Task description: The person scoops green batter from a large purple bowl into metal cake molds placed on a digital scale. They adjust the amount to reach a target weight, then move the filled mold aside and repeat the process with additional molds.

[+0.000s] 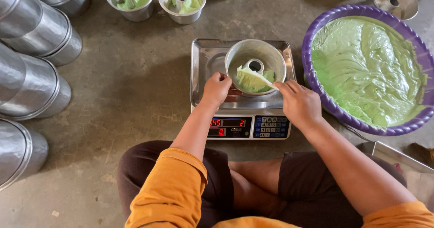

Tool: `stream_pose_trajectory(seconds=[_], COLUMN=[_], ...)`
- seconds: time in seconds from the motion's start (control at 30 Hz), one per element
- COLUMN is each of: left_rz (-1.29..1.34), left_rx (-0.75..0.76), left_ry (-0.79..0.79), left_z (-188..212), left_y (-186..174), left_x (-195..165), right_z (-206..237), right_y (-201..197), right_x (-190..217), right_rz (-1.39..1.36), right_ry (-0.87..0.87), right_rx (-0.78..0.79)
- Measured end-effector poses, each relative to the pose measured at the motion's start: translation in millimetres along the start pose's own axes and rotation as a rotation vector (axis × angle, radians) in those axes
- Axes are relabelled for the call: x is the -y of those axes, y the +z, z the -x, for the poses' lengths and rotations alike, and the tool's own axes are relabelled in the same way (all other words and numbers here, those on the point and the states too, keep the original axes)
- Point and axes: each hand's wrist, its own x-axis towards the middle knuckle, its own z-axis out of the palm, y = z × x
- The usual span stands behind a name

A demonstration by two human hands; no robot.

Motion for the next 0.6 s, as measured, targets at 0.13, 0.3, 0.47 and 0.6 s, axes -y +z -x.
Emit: stream_pose_trajectory(seconds=[0.13, 0.3, 0.47, 0.6], left_rz=[0.007, 0.015, -0.095, -0.083], left_rx=[0.034, 0.076, -0.068, -0.065], left_ry=[0.002, -0.073, -0.017, 0.119], left_z=[0.7, 10.5, 2.4, -12.1], left_y=[1.9, 2.5, -0.6, -2.7], left_x=[3.3, 1.2, -2.5, 1.2], right_z=[1.6, 6.3, 3.1, -2.7], right_y=[0.7, 3.4, 8.0, 10.0], right_x=[-0.5, -2.9, -14.6, -34.3], right_rz=[-0.023, -0.059, -0.437, -1.108], right_ry=[-0.053, 0.034, 0.228, 0.844], right_rx=[-0.037, -0.035, -0.033, 0.268])
